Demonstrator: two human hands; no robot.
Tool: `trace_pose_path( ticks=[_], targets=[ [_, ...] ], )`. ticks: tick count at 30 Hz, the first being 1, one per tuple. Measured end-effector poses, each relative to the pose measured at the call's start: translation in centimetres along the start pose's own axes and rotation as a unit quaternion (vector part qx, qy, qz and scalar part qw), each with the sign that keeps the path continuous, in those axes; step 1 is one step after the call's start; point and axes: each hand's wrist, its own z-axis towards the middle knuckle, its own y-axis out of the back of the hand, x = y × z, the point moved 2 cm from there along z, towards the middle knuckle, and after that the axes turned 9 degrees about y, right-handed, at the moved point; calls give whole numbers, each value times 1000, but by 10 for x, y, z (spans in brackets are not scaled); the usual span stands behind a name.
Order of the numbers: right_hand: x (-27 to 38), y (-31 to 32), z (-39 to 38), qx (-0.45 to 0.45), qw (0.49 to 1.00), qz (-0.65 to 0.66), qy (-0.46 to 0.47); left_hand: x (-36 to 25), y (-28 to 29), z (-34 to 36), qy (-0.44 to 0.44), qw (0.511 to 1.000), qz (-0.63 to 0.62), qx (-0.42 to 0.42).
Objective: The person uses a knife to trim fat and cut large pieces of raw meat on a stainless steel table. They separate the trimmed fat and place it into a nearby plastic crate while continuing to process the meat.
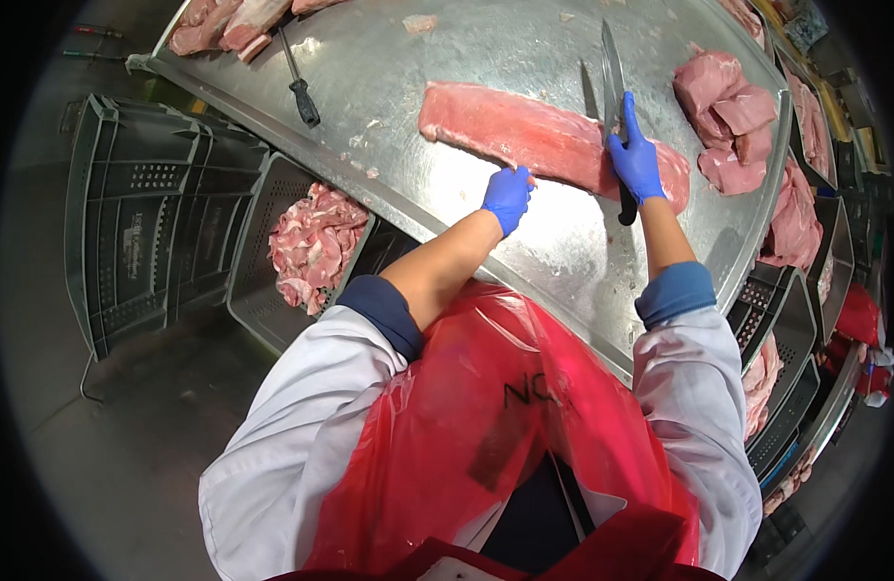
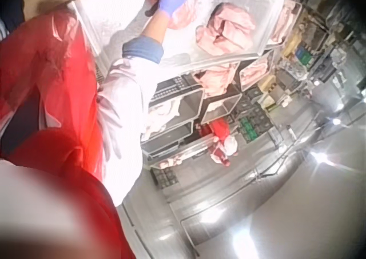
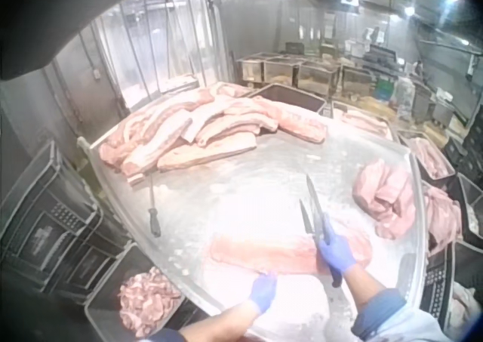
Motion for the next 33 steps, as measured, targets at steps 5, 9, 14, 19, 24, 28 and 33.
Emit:
trace_pose_path(
  ticks=[5,9,14,19,24,28,33],
  targets=[
    [22,-4,-37,-10,993,-25,116,-2,11,-8,-26,997,68,10],
    [83,-23,-48,158,955,-91,234,3,22,-4,-10,998,55,24],
    [99,-43,-51,257,915,-162,264,10,25,-6,-16,999,20,28],
    [78,-38,-80,333,910,-163,187,14,36,-7,-6,999,39,21],
    [122,-81,-79,240,932,-192,192,5,39,-13,-35,995,86,39],
    [75,-56,-136,240,915,-248,210,-10,59,-28,19,996,-43,74],
    [76,-13,-172,267,920,-221,182,-4,100,-36,-17,987,-8,157]
  ],
)
